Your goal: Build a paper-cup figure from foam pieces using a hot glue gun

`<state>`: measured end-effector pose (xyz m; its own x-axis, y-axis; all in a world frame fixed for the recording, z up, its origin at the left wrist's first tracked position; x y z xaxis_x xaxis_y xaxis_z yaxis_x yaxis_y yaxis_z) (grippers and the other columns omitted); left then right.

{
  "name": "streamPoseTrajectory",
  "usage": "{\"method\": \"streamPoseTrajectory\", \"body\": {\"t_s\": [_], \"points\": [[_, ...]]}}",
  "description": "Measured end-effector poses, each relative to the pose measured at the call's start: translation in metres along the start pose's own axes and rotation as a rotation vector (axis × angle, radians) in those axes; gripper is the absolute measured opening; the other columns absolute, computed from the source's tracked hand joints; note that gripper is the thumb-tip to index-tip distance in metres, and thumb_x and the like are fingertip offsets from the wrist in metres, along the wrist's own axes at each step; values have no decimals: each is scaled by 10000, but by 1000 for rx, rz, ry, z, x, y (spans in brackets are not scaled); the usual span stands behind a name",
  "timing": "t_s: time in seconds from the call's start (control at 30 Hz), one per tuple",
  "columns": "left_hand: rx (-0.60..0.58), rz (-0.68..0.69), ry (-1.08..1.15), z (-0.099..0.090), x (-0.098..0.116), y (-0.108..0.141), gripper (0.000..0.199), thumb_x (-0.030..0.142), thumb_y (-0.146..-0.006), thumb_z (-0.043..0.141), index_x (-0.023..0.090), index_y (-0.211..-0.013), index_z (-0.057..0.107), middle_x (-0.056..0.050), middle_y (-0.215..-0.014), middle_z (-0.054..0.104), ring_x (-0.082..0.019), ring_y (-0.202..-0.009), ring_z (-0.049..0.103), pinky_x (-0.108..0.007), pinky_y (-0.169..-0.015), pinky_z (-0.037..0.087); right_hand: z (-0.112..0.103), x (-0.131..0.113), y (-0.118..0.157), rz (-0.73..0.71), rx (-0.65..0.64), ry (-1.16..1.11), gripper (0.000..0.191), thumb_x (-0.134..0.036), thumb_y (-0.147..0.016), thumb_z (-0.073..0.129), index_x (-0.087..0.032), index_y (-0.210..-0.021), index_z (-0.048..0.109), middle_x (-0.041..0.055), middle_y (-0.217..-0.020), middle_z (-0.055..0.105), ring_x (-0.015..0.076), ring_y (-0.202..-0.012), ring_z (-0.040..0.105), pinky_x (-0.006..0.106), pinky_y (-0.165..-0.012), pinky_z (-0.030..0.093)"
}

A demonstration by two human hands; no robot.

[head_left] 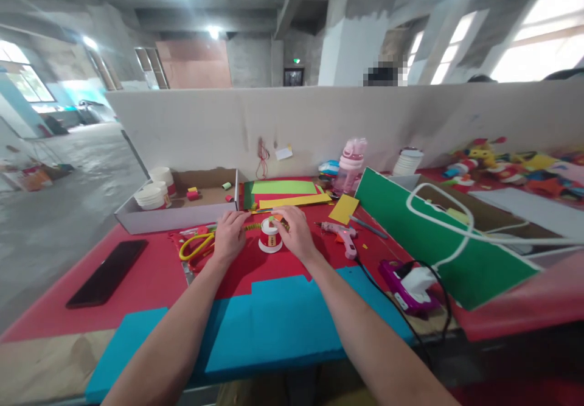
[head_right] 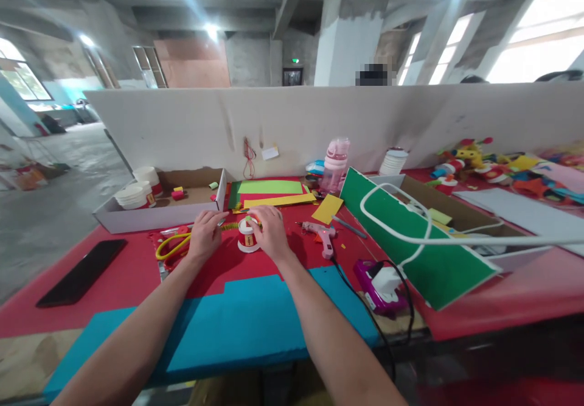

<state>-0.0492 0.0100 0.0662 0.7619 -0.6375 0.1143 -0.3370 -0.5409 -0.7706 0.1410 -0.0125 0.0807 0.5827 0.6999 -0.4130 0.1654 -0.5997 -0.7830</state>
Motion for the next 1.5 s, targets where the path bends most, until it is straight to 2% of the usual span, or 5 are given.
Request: {"method": "streamPoseTrajectory", "body": {"t_s": [0.23,0.43,0.97,1.3,1.5], "points": [[-32,-26,-33,2,7,1,408,51,-802,448,177,-1139,642,-109,-1086,663,-254,-1010,523,-399,-824,437,3,10,-17,-61,-250,-2,210,-236,-858,586,-211,-1067,588,93,-1083,660,251,-1030,589,422,-937,436],[-102,-23,-29,3,14,0,401,53,-800,447,173,-1129,642,-117,-1112,649,-256,-1016,506,-402,-801,423,-5,7,-29,-153,-366,22,196,-233,-872,557,-215,-1059,611,80,-1050,673,245,-1009,605,413,-921,454],[-69,65,-19,1,23,-1,278,117,-880,434,171,-987,685,-101,-922,645,-228,-922,482,-370,-770,381,3,15,-28,-47,-394,-2,142,-330,-866,618,-220,-928,684,59,-960,710,221,-907,642,357,-833,470],[-248,198,-57,8,40,-2,351,204,-915,426,296,-1161,659,-89,-848,533,-245,-887,428,-382,-741,344,6,11,-30,-52,-406,-3,132,-302,-874,599,-222,-897,702,55,-908,719,212,-868,654,340,-798,482],[-261,207,-84,14,40,-1,384,169,-903,446,306,-1213,626,-84,-842,526,-244,-883,433,-374,-725,335,6,10,-30,-53,-430,-33,131,-276,-876,586,-213,-892,700,55,-909,724,205,-867,662,335,-801,490]]}}
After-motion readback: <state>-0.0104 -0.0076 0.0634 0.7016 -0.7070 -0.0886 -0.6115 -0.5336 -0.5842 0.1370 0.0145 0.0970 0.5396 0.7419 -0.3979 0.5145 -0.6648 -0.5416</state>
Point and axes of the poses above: each hand's wrist, its own y-axis away from the middle knuckle, its own z-axis out of the palm, x = y × z, the point moved 5 cm from there along -y, towards the middle knuckle
